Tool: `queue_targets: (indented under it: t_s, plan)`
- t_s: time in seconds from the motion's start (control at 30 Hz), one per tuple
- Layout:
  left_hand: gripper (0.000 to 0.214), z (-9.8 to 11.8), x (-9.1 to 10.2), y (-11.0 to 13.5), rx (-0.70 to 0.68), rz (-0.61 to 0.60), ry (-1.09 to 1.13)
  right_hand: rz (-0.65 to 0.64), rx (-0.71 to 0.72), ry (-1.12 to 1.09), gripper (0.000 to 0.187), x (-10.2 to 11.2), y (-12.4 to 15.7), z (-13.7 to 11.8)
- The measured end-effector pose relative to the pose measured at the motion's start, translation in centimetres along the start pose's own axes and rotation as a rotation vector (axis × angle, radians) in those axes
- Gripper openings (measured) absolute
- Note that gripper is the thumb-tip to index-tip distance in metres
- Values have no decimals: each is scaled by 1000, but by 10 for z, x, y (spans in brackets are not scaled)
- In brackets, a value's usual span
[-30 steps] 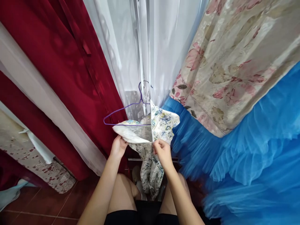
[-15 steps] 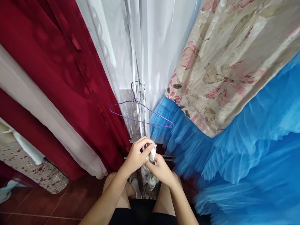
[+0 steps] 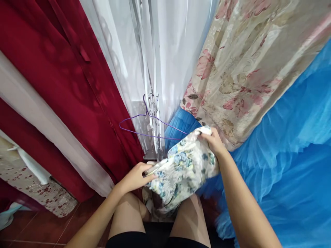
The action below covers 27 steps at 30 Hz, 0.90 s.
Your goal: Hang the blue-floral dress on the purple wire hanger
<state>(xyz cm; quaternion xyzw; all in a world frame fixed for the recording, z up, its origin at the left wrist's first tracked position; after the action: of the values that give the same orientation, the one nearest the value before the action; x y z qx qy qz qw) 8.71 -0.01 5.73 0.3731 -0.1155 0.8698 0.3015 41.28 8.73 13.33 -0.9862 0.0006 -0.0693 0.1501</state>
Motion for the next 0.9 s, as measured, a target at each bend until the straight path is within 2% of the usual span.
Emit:
queue_targets:
  t_s: [0.07, 0.17, 0.23, 0.3, 0.4, 0.47, 0.53, 0.6, 0.7, 0.77, 0.9]
  plan:
    - [34, 13, 28, 3, -68, 152, -58, -58, -13, -56, 14, -13, -36, 2]
    - [33, 25, 65, 11, -123, 341, -138, -306, -175, -184, 23, -71, -66, 5]
    - [37, 17, 88, 18, -100, 421, -201, -443, -216, -225, 30, -105, -67, -3]
    - [44, -5, 110, 25, -43, 464, -270, -476, -169, -228, 33, -120, -65, -15]
    - [42, -54, 140, 32, 53, 442, -338, -451, -127, -196, 37, -118, -59, -25]
    - [32, -84, 156, 31, 104, 379, -365, -478, -149, -166, 41, -113, -55, -26]
    - [18, -104, 168, 24, 139, 306, -391, -513, -167, -131, 40, -111, -52, -28]
    - [13, -113, 184, 13, 174, 293, -424, -520, -175, -106, 36, -111, -50, -31]
    - [16, -102, 216, -4, 191, 449, -456, -501, -160, -115, 30, -111, -49, -37]
    - [17, -83, 230, -14, 106, 568, -370, -491, -155, -137, 29, -111, -46, -40]
    - [25, -50, 227, -31, -142, 613, 13, -460, -234, -183, 42, -105, -35, -28]
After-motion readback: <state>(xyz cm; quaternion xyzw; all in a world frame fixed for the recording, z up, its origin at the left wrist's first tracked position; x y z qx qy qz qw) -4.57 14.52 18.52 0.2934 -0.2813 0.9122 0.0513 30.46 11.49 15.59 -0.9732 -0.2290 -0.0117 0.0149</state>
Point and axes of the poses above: each hand's wrist, its own y-axis away from the middle knuckle, its own x-axis out of the back of the hand, z = x × y, the point moved 8 cm from there along -y, towards the middle knuckle, and after that the axes turned 8 degrees about -z, right-handed, at the moved point
